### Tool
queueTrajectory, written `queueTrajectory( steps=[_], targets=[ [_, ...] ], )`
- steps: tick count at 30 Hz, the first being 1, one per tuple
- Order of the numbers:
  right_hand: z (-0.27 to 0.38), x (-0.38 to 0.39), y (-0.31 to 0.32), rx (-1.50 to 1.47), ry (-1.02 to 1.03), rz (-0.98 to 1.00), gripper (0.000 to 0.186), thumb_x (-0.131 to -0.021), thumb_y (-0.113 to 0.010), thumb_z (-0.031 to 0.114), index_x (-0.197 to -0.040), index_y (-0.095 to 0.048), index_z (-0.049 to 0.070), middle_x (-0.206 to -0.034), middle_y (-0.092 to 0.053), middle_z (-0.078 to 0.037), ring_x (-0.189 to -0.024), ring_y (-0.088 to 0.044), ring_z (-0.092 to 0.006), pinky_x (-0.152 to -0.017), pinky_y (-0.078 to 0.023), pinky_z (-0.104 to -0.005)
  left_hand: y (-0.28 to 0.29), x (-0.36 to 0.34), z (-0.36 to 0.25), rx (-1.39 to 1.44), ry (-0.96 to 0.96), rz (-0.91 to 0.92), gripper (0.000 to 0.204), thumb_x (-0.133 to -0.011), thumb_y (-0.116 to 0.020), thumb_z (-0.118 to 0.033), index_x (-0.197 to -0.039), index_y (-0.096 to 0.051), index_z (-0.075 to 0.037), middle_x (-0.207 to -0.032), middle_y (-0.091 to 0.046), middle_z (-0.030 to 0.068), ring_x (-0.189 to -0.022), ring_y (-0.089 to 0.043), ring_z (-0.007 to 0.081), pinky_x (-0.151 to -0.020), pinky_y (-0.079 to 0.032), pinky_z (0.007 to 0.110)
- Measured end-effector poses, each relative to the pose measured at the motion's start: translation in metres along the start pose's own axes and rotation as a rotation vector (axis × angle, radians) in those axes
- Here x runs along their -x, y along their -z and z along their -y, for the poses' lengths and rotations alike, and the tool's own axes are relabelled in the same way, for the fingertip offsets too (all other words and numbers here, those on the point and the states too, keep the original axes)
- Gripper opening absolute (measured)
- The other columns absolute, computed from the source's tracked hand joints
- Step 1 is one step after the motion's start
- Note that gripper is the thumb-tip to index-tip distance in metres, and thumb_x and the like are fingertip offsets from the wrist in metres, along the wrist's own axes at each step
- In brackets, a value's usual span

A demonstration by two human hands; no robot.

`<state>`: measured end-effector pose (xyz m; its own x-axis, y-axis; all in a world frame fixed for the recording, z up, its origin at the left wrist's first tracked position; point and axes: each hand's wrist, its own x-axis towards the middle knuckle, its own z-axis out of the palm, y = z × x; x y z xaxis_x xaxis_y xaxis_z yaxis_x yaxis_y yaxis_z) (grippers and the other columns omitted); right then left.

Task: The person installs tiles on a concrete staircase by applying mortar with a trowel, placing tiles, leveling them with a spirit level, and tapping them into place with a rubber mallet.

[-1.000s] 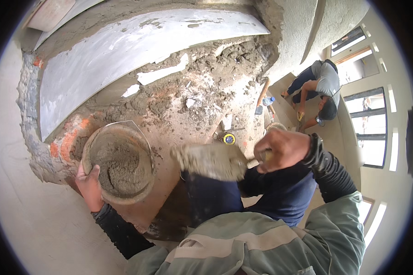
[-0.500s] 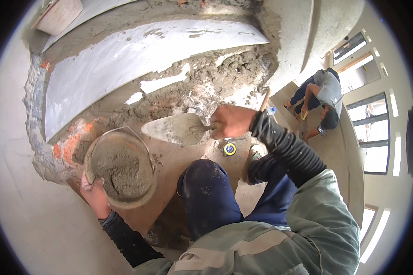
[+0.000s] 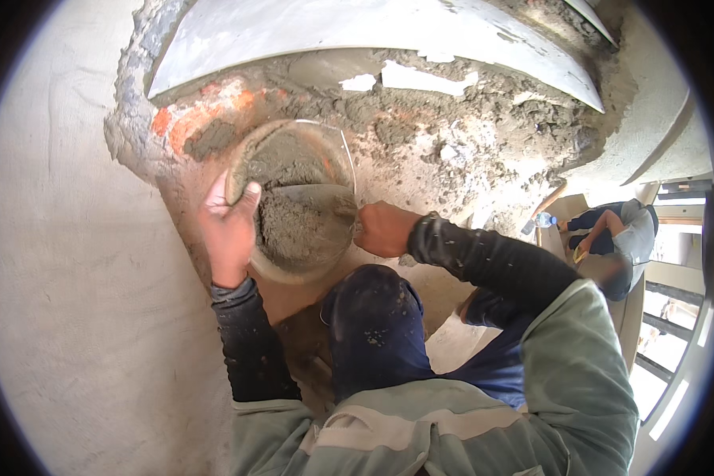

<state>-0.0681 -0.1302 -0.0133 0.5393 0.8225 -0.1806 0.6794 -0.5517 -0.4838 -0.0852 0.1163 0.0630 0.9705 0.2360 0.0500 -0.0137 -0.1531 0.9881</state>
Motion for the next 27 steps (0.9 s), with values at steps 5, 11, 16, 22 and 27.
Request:
queueTrajectory(
  steps=[5, 11, 16, 22, 27],
  targets=[
    [0.026, -0.011, -0.016, -0.256, 0.314, -0.005, 0.024, -0.080, -0.062, 0.020, -0.069, -0.068, -0.001, -0.073, -0.068, -0.018, -0.059, -0.068, -0.0303, -0.054, -0.057, -0.0405, -0.010, -0.002, 0.000, -0.054, -0.031, -0.031, 0.033, -0.096, -0.062, -0.005, -0.125, -0.061, 0.008, -0.106, -0.067, 0.0028, -0.093, -0.058, 0.0082, -0.085, -0.047, 0.024],
    [0.041, 0.018, 0.035, -1.147, -0.427, 0.247, 0.030, -0.088, -0.059, 0.024, -0.081, -0.059, -0.005, -0.070, -0.060, -0.010, -0.056, -0.061, -0.0220, -0.048, -0.052, -0.0362, 0.008, -0.015, 0.005, -0.062, 0.000, -0.075, 0.036, -0.096, -0.062, -0.006, -0.129, -0.060, 0.009, -0.106, -0.066, 0.0030, -0.092, -0.058, 0.0076, -0.084, -0.046, 0.022],
    [0.030, 0.063, 0.028, -1.338, -0.459, -0.050, 0.027, -0.090, -0.059, 0.023, -0.083, -0.056, -0.003, -0.069, -0.058, -0.008, -0.055, -0.059, -0.0183, -0.047, -0.050, -0.0334, 0.059, -0.030, 0.016, -0.149, 0.071, -0.084, 0.054, -0.097, -0.065, -0.034, -0.131, -0.057, 0.007, -0.122, -0.064, 0.0117, -0.107, -0.059, 0.0202, -0.094, -0.047, 0.034],
    [0.010, 0.125, 0.006, -1.399, -0.604, -0.634, 0.017, -0.088, -0.052, 0.012, -0.098, -0.054, -0.002, -0.069, -0.056, -0.006, -0.055, -0.056, -0.0141, -0.049, -0.047, -0.0308, 0.143, -0.024, 0.063, -0.739, 0.058, -0.174, 0.060, -0.095, -0.066, -0.039, -0.131, -0.057, 0.009, -0.125, -0.064, 0.0204, -0.109, -0.061, 0.0282, -0.097, -0.046, 0.039],
    [-0.022, 0.169, -0.005, -1.373, -0.803, -1.229, 0.026, -0.086, -0.046, 0.008, -0.109, -0.049, -0.002, -0.080, -0.056, -0.008, -0.058, -0.056, -0.0165, -0.053, -0.050, -0.0319, 0.080, -0.013, 0.038, -1.048, -0.412, -0.532, 0.049, -0.092, -0.072, -0.031, -0.121, -0.062, 0.006, -0.117, -0.065, 0.0203, -0.110, -0.061, 0.0323, -0.098, -0.046, 0.041]
  ],
)
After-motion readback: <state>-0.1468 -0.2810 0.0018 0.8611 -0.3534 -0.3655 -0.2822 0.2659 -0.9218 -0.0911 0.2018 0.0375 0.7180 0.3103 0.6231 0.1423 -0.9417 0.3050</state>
